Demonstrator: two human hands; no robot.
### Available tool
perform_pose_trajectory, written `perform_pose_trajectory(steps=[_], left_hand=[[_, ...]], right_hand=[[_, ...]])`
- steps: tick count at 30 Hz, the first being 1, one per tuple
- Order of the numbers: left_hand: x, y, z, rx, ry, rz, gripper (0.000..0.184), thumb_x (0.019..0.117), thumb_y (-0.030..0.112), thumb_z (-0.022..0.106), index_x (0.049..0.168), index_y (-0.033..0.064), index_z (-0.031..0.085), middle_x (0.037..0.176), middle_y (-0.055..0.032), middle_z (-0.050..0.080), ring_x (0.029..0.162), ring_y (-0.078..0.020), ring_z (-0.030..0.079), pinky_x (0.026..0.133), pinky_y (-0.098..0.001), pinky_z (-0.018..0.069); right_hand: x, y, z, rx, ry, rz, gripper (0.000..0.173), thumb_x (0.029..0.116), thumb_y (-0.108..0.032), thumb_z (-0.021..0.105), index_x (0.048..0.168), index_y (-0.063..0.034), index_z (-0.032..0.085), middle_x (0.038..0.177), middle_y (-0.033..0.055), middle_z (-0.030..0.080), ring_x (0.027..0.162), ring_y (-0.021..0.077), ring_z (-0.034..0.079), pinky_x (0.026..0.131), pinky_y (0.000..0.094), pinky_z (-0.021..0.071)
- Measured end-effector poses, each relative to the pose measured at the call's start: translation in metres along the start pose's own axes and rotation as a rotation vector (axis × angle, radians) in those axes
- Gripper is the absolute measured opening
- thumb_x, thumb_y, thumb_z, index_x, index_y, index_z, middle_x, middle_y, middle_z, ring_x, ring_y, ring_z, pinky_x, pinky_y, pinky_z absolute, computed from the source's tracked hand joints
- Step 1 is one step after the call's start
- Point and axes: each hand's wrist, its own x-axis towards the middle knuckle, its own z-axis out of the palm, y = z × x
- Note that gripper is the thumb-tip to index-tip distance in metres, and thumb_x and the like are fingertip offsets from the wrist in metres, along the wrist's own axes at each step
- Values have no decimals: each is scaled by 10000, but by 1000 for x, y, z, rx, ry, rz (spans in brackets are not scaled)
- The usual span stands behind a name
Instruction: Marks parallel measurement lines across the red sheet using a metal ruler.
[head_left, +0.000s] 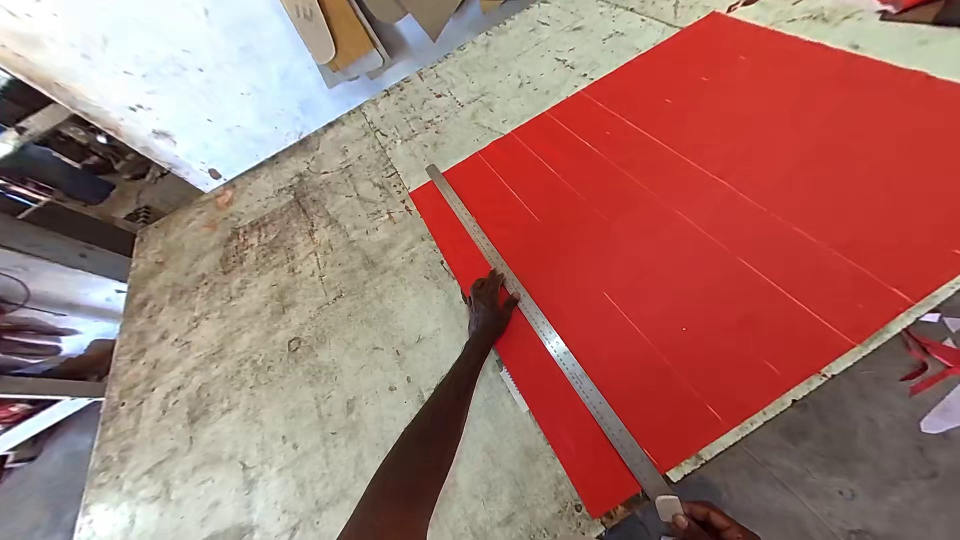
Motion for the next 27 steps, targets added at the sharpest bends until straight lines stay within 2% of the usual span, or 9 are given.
perform_pose_trajectory(steps=[4,7,11,17,27], left_hand=[[-1,-3,1,-3,-2,11,634,990,594,548,1478,189,557,1590,13,465,1447,-274,420,1150,-589,347],[4,-5,-3,19,-3,55,613,986,571,566,1430,149,597,1546,-44,518,1430,-317,444,1154,-645,315],[-1,2,-7,54,-67,58,652,985,578,569,1461,132,557,1541,-115,512,1429,-387,436,1162,-688,267],[1,-2,-6,54,-47,52,693,984,616,529,1482,134,530,1592,-98,447,1436,-375,408,1162,-655,255],[0,-5,-2,69,-17,75,677,996,616,503,1481,144,538,1585,-92,458,1426,-349,424,1174,-601,265]], right_hand=[[0,-6,3,-16,33,39,120,921,-1,687,1035,31,704,908,122,731,754,230,716,698,404,640],[8,-8,7,-75,38,36,158,923,-78,694,1043,22,715,929,137,735,781,260,725,713,426,641],[4,-12,3,-113,14,101,162,949,-126,702,1055,-6,726,927,121,739,801,246,723,754,424,630],[3,-15,6,-65,25,109,119,952,-93,701,1043,-21,729,897,130,732,759,252,714,728,406,629],[2,-20,6,-63,34,118,118,956,-102,709,1047,-30,728,920,130,731,753,265,717,712,415,638]])
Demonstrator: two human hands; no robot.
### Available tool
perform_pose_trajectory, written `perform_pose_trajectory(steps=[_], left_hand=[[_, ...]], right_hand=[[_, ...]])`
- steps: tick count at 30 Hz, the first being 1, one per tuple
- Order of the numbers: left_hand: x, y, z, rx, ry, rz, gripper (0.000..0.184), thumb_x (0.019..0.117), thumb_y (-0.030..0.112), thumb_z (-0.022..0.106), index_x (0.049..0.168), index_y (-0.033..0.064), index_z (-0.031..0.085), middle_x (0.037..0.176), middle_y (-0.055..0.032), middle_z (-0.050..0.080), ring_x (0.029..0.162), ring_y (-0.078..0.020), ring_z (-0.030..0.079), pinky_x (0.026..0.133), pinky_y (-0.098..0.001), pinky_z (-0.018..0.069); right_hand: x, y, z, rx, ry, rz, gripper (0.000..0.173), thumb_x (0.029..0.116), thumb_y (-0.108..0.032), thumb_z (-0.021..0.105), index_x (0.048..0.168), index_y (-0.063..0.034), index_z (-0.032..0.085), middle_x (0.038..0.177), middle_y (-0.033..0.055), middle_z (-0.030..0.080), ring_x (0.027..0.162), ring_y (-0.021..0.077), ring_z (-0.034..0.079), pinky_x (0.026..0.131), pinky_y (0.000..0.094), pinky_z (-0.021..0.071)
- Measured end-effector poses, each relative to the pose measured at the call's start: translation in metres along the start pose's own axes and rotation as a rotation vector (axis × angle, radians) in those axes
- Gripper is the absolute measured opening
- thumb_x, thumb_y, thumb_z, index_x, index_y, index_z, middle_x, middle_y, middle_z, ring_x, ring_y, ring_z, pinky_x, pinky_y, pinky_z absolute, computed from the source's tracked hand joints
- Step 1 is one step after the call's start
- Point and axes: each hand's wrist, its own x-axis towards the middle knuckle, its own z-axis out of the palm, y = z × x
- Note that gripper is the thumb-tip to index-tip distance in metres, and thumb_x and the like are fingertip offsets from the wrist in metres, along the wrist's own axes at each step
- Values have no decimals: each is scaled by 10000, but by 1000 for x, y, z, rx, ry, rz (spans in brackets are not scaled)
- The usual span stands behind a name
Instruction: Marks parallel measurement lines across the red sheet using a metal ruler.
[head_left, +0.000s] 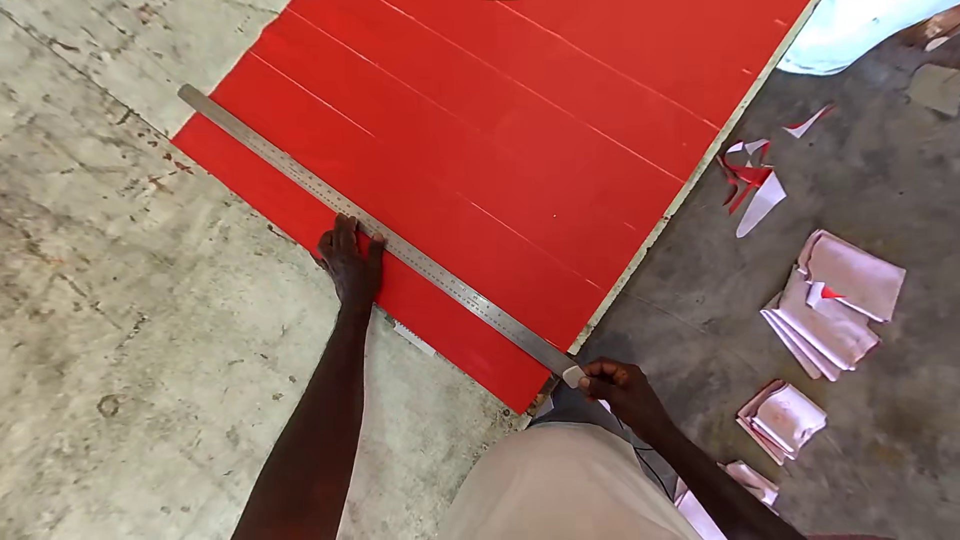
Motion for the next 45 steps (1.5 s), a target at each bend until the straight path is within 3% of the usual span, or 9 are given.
perform_pose_trajectory(steps=[20,24,27,29,31,34,36,39,45], left_hand=[[0,0,0,0,5,-35,701,985,662,482,1472,162,552,1607,-64,434,1435,-341,411,1144,-624,289],[0,5,-3,-29,-10,-56,661,980,619,530,1446,152,577,1614,-60,429,1466,-350,390,1160,-646,297],[2,9,-8,-20,-43,-83,638,971,584,561,1433,145,597,1598,-36,457,1454,-350,407,1125,-661,336],[9,15,-20,46,-144,-82,733,933,630,594,1446,107,577,1606,-83,435,1451,-386,399,1098,-668,376],[15,29,-34,135,-323,-91,1001,822,758,653,1516,58,478,1656,-152,330,1503,-424,301,1151,-655,320],[22,45,-40,247,-525,-121,1303,673,876,685,1582,12,329,1705,-207,148,1565,-427,149,1236,-642,162],[26,48,-37,279,-561,-139,1341,659,878,693,1585,-7,298,1707,-221,110,1569,-429,125,1236,-651,142],[27,49,-35,264,-569,-141,1340,670,861,703,1585,-23,282,1702,-235,118,1567,-430,135,1222,-679,143],[25,49,-36,234,-569,-127,1326,694,853,696,1581,-42,279,1695,-254,122,1561,-450,139,1203,-726,118]], right_hand=[[8,9,-4,29,-14,30,133,932,-82,726,1043,-10,724,923,157,724,782,279,712,744,427,629],[5,3,-13,-183,47,-189,162,925,-158,707,1052,-59,725,1071,82,703,922,219,705,783,387,632],[28,-34,3,-302,21,-352,156,934,-194,684,1030,-80,727,962,42,727,809,170,710,697,345,629],[69,-69,35,-446,-73,-446,156,952,-216,663,1024,-89,718,859,18,717,715,137,689,640,344,613],[118,-106,77,-622,-118,-553,177,974,-203,663,1072,-68,722,851,53,703,711,167,672,662,404,597],[187,-149,135,-769,-130,-661,272,992,-178,639,1228,-56,695,995,111,737,858,227,720,807,454,609],[212,-166,158,-849,-112,-679,269,991,-157,622,1233,-66,697,1016,121,740,909,254,727,844,484,599],[219,-179,166,-956,-114,-664,200,978,-157,617,1120,-84,738,982,109,730,892,257,707,819,492,582],[204,-187,165,-1170,-213,-639,116,944,-143,626,1003,-66,689,844,118,685,801,301,688,701,517,559]])
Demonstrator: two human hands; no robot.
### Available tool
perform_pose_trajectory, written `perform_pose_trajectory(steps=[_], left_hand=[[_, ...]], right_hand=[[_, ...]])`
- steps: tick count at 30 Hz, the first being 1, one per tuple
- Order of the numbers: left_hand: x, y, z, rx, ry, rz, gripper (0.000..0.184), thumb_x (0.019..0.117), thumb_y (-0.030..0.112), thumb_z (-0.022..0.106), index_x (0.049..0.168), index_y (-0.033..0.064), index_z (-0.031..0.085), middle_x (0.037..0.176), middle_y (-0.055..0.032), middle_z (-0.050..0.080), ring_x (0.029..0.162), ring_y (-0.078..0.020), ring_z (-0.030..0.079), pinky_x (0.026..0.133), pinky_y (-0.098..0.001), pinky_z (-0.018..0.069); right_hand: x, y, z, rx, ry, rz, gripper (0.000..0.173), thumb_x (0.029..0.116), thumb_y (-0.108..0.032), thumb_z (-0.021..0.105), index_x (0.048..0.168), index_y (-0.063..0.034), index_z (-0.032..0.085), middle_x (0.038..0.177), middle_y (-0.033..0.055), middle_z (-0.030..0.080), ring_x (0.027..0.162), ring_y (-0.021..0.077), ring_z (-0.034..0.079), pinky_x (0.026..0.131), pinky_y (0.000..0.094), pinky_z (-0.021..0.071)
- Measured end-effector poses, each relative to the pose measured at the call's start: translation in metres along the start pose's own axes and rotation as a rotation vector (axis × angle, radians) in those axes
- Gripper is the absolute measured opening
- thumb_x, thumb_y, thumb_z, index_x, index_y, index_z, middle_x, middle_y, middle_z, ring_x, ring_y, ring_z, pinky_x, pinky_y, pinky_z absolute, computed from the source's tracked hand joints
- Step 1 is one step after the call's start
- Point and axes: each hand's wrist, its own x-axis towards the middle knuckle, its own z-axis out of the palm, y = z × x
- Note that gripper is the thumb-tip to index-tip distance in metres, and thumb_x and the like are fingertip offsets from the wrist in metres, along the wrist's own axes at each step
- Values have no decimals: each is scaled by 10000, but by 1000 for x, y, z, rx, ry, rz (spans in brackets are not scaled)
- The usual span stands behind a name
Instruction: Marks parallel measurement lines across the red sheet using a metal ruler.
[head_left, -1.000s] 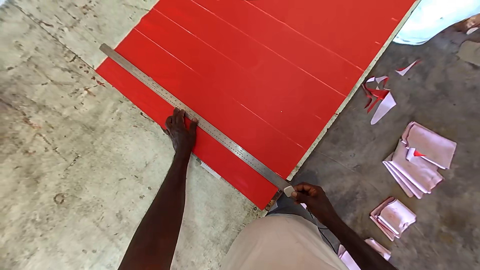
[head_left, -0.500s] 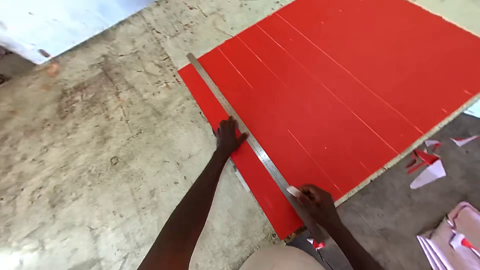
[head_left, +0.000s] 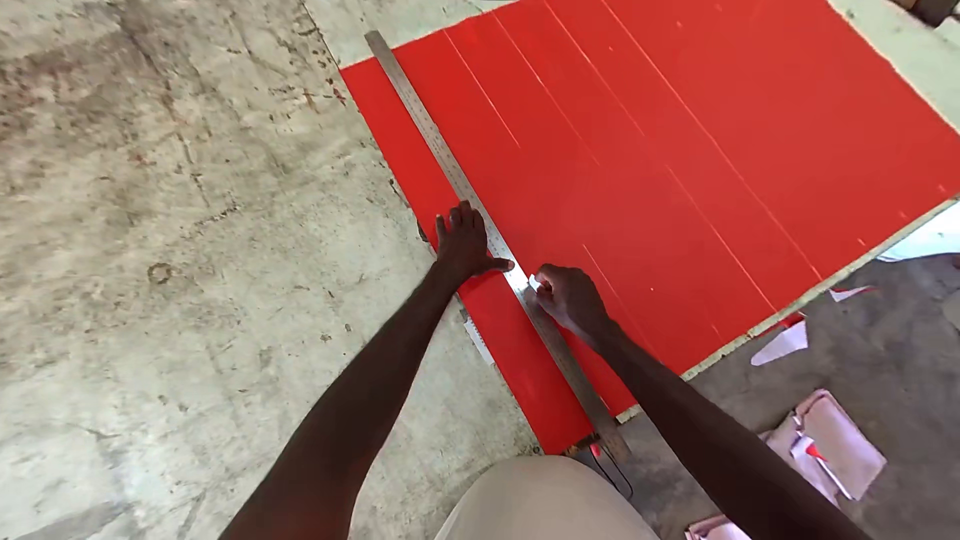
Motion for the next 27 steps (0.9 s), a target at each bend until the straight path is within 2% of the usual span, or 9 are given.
perform_pose_trajectory(steps=[4,8,10,16,23,25,27], left_hand=[[0,2,-1,33,-8,-2,1354,682,880,674,1582,-44,262,1695,-257,110,1562,-451,136,1207,-721,118],[2,1,-3,31,-6,1,1347,689,867,685,1582,-48,263,1691,-262,123,1560,-455,142,1203,-728,114],[2,-1,-3,16,3,7,1336,694,847,703,1577,-57,270,1683,-278,138,1554,-474,147,1194,-746,118],[1,3,-8,63,-33,-16,1337,694,849,703,1583,-45,258,1688,-270,129,1554,-473,146,1188,-749,136],[0,4,-11,66,-34,-22,1328,697,844,705,1568,-61,276,1678,-284,144,1550,-476,157,1196,-737,140],[1,4,-10,68,-25,-23,1328,694,848,704,1564,-63,282,1678,-285,142,1552,-477,155,1199,-732,141],[3,3,-11,78,-33,-31,1330,695,850,700,1566,-61,278,1679,-282,141,1555,-468,153,1196,-733,149]], right_hand=[[-76,11,-10,-42,-104,30,78,937,-141,634,946,-79,681,768,100,659,726,289,675,644,514,561],[-172,34,-5,-100,-133,88,114,963,-151,638,1014,-95,724,847,82,702,774,265,698,695,503,583],[-198,42,1,-93,-89,72,108,942,-139,646,991,-102,735,860,65,709,756,246,697,673,485,582],[-218,39,-1,-131,-130,103,123,944,-138,631,997,-104,736,944,82,730,831,276,717,715,496,585],[-234,40,0,-169,-95,55,80,922,-114,677,965,-94,741,922,80,723,792,265,710,693,476,588],[-240,44,-2,-186,-133,79,92,918,-127,680,975,-114,750,929,63,726,821,250,708,723,470,587],[-240,50,-6,-97,-129,121,121,925,-119,669,996,-116,766,926,58,730,822,241,704,742,486,587]])
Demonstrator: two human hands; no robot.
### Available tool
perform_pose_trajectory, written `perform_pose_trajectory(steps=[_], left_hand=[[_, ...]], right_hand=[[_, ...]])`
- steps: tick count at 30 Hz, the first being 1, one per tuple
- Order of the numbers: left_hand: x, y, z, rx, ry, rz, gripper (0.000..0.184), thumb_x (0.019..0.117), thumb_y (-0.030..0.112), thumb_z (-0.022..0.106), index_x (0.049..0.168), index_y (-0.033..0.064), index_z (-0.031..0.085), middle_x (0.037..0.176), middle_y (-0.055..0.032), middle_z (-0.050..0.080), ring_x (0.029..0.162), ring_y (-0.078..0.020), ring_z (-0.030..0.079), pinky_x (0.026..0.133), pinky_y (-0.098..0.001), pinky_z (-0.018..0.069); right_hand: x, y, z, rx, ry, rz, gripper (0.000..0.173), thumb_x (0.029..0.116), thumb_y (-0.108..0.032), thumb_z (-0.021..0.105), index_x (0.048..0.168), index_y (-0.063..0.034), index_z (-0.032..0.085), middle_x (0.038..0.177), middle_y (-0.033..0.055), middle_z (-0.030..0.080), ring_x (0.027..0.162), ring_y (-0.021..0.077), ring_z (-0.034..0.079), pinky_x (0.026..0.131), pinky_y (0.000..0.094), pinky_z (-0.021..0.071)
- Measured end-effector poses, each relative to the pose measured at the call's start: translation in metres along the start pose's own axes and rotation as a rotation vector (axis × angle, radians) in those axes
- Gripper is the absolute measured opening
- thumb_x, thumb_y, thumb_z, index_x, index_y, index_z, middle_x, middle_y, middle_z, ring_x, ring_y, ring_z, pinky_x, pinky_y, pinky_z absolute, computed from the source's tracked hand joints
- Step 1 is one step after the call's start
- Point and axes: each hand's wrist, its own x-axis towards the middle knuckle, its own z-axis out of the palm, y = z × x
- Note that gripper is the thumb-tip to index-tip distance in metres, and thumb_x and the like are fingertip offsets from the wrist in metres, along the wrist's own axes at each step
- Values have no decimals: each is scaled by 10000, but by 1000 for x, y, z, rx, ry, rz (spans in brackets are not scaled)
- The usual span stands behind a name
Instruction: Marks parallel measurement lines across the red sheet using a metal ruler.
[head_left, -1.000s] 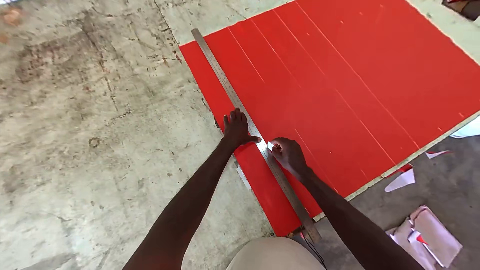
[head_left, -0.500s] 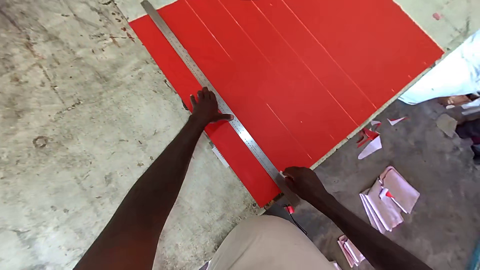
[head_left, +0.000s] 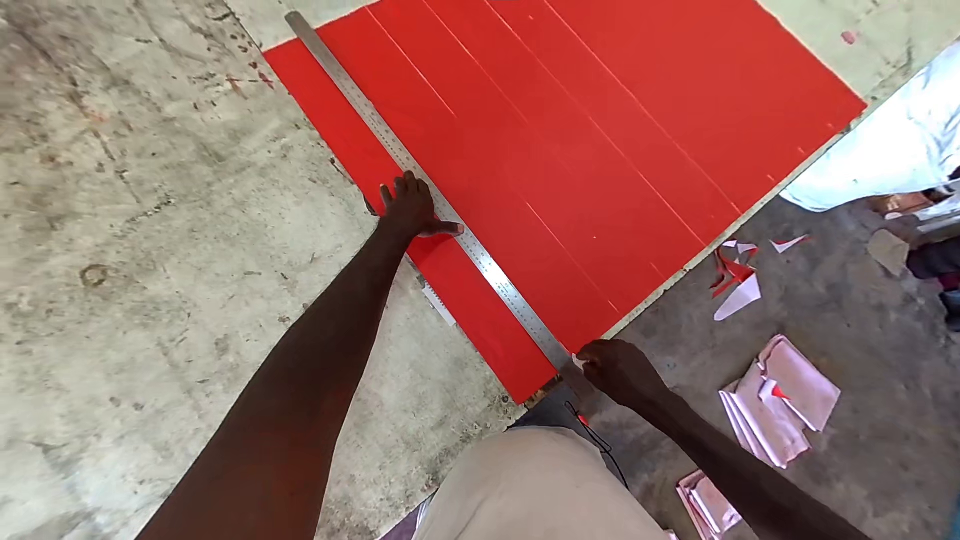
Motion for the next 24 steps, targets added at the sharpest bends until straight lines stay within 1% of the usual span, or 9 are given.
perform_pose_trajectory(steps=[2,4,7,11,13,16,19,22,24], left_hand=[[0,2,-1,11,-9,4,1320,701,851,694,1564,-62,286,1675,-286,149,1552,-466,165,1195,-733,157],[0,0,4,-7,0,14,1319,698,854,693,1560,-60,294,1676,-281,148,1551,-467,164,1192,-737,152],[3,-2,7,-26,30,12,1341,676,865,699,1569,-47,289,1686,-263,141,1552,-462,164,1190,-737,154],[5,-3,5,-15,5,19,1343,699,864,681,1586,-46,249,1690,-270,114,1558,-462,144,1199,-729,139],[4,-3,7,-30,9,32,1348,702,854,688,1585,-61,240,1685,-281,120,1554,-474,146,1198,-737,131],[3,-4,6,-23,6,25,1359,692,866,683,1589,-49,232,1693,-262,107,1559,-457,143,1201,-730,130],[3,-4,8,-15,12,28,1360,689,873,677,1588,-48,238,1692,-262,112,1560,-456,141,1198,-737,119],[3,-4,8,-21,17,27,1361,679,878,681,1580,-50,257,1690,-265,115,1555,-460,152,1202,-734,116],[3,-4,7,-28,23,25,1362,684,873,682,1583,-53,248,1688,-271,113,1555,-460,154,1201,-731,119]], right_hand=[[12,2,-5,153,85,23,145,958,-112,654,1049,-95,766,908,69,725,774,229,690,730,489,586],[34,1,-1,278,191,11,195,978,-139,647,1134,-82,750,919,72,731,757,204,694,730,451,598],[68,-4,11,358,264,-8,293,990,-157,644,1273,-99,699,888,64,728,719,179,685,700,412,600],[85,-11,12,282,202,-1,303,989,-164,625,1279,-125,701,918,68,734,767,216,699,734,468,594],[86,-14,9,225,165,-8,304,975,-161,617,1265,-138,706,910,72,730,771,238,700,722,498,588],[89,-19,3,118,116,-63,307,976,-160,606,1269,-133,696,949,100,727,798,275,703,721,517,581],[65,-16,2,24,59,-80,252,976,-166,609,1206,-133,705,966,104,731,834,293,718,738,512,589],[5,-4,4,-22,-65,42,281,966,-179,617,1225,-164,725,1004,82,743,869,277,719,775,518,589],[-21,7,4,32,-97,125,303,939,-166,635,1221,-172,745,935,56,739,796,240,699,742,501,581]])
